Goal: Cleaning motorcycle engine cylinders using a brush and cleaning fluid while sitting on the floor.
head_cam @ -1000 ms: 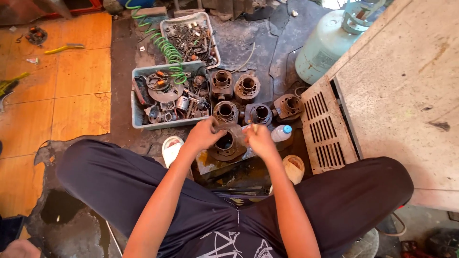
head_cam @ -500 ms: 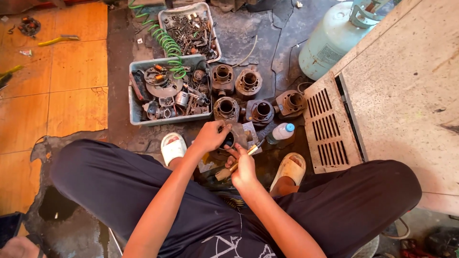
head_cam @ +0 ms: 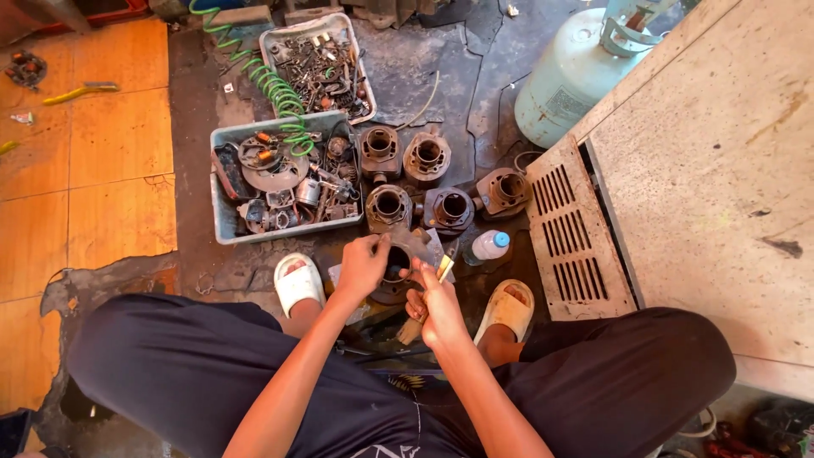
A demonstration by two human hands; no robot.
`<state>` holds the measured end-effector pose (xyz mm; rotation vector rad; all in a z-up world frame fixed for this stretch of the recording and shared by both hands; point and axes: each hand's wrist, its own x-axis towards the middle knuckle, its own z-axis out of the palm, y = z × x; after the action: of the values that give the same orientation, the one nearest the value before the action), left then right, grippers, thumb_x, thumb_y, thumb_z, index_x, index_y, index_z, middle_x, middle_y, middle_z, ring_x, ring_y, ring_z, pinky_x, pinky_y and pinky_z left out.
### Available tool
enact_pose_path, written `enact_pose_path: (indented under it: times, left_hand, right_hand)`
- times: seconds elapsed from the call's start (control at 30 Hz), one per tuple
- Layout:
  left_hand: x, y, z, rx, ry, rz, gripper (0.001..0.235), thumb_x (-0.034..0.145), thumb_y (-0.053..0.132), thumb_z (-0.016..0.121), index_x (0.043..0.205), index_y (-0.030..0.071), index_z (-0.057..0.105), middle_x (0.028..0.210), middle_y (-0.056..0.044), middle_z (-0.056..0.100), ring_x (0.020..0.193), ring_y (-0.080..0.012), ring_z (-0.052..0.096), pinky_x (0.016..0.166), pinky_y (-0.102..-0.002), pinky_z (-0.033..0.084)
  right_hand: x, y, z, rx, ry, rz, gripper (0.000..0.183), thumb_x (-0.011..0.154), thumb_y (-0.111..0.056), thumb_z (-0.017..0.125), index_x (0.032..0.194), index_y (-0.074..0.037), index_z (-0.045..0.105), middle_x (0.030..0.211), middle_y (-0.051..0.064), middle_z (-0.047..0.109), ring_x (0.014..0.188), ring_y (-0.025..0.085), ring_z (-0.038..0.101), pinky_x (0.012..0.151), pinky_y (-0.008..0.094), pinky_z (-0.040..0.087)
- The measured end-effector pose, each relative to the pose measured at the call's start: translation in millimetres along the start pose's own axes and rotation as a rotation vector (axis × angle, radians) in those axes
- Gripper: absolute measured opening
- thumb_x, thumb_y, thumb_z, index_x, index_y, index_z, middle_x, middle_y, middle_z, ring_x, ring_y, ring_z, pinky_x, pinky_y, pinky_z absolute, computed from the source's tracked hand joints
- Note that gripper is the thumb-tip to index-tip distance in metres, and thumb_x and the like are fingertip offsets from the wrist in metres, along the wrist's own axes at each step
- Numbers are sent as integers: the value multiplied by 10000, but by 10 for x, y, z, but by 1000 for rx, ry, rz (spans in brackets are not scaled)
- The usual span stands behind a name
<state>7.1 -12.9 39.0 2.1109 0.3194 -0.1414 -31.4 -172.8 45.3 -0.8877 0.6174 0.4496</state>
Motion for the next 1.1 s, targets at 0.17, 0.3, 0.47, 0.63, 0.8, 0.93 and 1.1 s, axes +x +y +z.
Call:
enact_pose_path:
  times: [0.17,0.3,0.47,0.63,0.8,0.93,1.1]
  left_hand:
    - [82,194,38,-124,18,-163,452,1040,326,522,956,-43,768,848,-258,751,876,-394,720,760,-486,551]
    - [302,417,149,-202,-5,-212,444,1059,293,492,1119,-57,758,956,-266,765,908,-353,738,809,-475,580]
    - [918,379,617,-300,-29,-195,427,1063,261,467,1152,-53,742,1019,-261,751,967,-366,721,830,-489,571]
    - [1611,443,1017,-282,-65,-103,370,1024,271,530,1108,2,770,1036,-205,765,1066,-402,703,907,-514,552]
    - [2550,269,1621,-406,-121,-12,403,1073,256,466,905,30,754,928,-182,750,942,-331,664,895,-452,506]
    - [3147,262,1851,-340,-201,-44,403,1060,324,498,1003,41,778,954,-148,773,994,-302,689,931,-443,514]
    - [3715,109,2223,-316,-253,-83,484,1046,424,483,1017,46,783,963,-154,782,1047,-323,706,957,-455,519]
  right_hand:
    - [59,-375,105,-119,27,-44,383,1044,-248,550,1335,-9,617,1080,220,727,354,81,304,323,239,305]
    - [478,-581,-12,-42,66,-44,389,1044,-302,550,1328,-41,600,1099,192,717,351,72,293,312,222,284]
    - [1084,-1059,-176,-110,108,-113,341,1048,-326,559,1262,-61,572,1085,219,730,345,96,308,308,254,281]
    - [1935,-1473,-496,-142,116,-92,235,1046,-384,540,1124,-162,548,990,159,747,369,69,335,321,232,254]
    - [2746,-1803,-728,7,121,-80,227,1038,-415,558,978,-197,582,981,166,764,369,98,331,352,241,258]
    - [3202,-2006,-858,91,82,-48,312,1007,-496,598,882,-210,597,1023,176,771,400,99,327,390,240,263]
    - [3692,-2132,-950,165,78,-91,393,1021,-534,562,846,-185,616,990,169,774,411,120,331,429,281,264]
